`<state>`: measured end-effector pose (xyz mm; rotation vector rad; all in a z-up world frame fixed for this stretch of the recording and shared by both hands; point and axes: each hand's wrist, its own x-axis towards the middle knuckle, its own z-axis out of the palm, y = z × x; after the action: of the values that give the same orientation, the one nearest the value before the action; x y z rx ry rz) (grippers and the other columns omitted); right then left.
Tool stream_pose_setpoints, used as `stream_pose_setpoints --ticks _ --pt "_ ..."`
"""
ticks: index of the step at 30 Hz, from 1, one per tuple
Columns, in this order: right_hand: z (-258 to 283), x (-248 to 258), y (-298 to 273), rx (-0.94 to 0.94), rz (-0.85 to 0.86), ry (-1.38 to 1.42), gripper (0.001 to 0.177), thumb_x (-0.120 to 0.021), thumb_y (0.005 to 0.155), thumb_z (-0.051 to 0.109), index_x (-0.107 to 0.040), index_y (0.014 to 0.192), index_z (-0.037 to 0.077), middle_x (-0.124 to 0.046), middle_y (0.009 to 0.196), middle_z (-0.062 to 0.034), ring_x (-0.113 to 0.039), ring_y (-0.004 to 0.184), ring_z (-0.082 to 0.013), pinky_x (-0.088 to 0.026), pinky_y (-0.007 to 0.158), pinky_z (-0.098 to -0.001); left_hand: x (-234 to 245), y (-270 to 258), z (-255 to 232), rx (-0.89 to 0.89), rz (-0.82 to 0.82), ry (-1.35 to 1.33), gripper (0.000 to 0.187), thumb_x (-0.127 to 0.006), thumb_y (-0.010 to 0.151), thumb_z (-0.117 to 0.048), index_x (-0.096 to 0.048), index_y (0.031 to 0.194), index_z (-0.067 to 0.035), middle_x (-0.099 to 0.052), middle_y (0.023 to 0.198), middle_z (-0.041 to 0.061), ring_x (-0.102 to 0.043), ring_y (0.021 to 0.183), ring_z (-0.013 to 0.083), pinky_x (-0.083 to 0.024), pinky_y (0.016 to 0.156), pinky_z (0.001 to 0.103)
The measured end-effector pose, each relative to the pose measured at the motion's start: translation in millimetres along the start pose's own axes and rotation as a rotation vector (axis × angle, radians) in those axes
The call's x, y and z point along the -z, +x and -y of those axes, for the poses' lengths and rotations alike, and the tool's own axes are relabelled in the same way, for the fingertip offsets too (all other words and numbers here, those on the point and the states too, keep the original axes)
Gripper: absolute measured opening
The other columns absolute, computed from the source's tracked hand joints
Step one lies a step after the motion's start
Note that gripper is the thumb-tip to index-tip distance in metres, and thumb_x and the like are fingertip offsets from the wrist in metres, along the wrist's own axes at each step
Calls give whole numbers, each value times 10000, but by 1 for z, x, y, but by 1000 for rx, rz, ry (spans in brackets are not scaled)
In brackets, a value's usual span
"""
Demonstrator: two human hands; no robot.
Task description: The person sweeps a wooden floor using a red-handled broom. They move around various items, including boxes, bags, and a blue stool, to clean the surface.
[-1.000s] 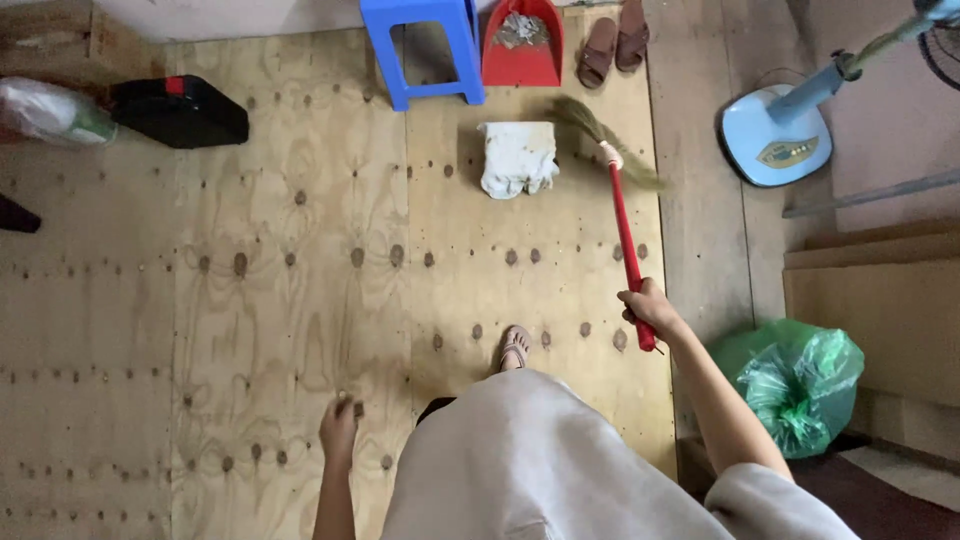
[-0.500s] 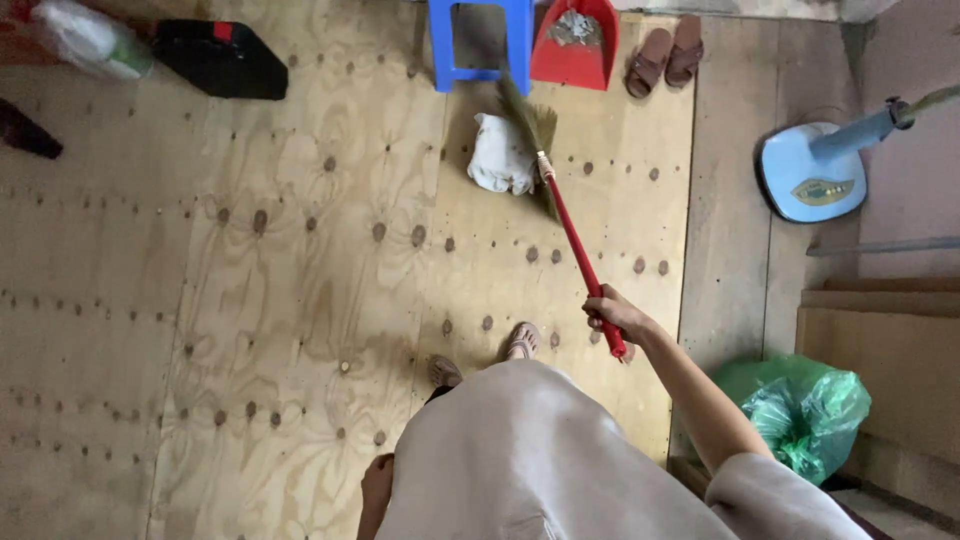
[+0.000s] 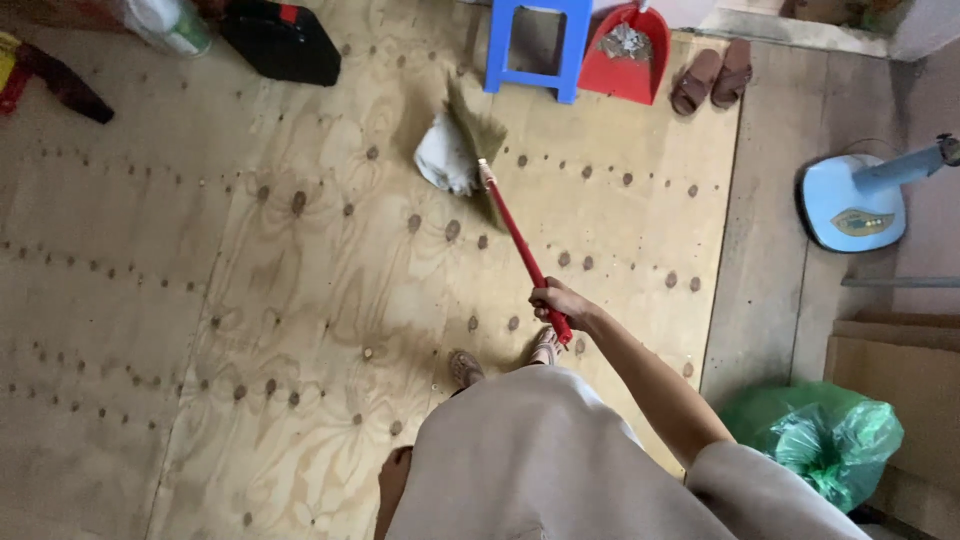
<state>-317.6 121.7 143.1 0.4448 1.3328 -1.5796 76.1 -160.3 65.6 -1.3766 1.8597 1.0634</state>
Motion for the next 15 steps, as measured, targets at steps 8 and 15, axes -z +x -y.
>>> stream_pose_setpoints --ticks 8,15 --pt "-17 -86 68 48 284 -85 221 -514 855 62 -407 671 123 -412 569 12 -369 463 -74 -286 420 -218 3 42 106 356 104 83 557 -519 813 -586 -736 1265 -342 -719 1314 -42 -626 1260 208 -400 1115 374" --pt "-50 -148 72 -214 400 386 275 -466 945 82 -328 722 162 -324 609 61 -290 470 -20 -225 402 -174 55 -12 18 118 -115 -482 404 -542 930 -362 -742 1156 -93 -780 1094 100 -706 1017 232 -514 890 347"
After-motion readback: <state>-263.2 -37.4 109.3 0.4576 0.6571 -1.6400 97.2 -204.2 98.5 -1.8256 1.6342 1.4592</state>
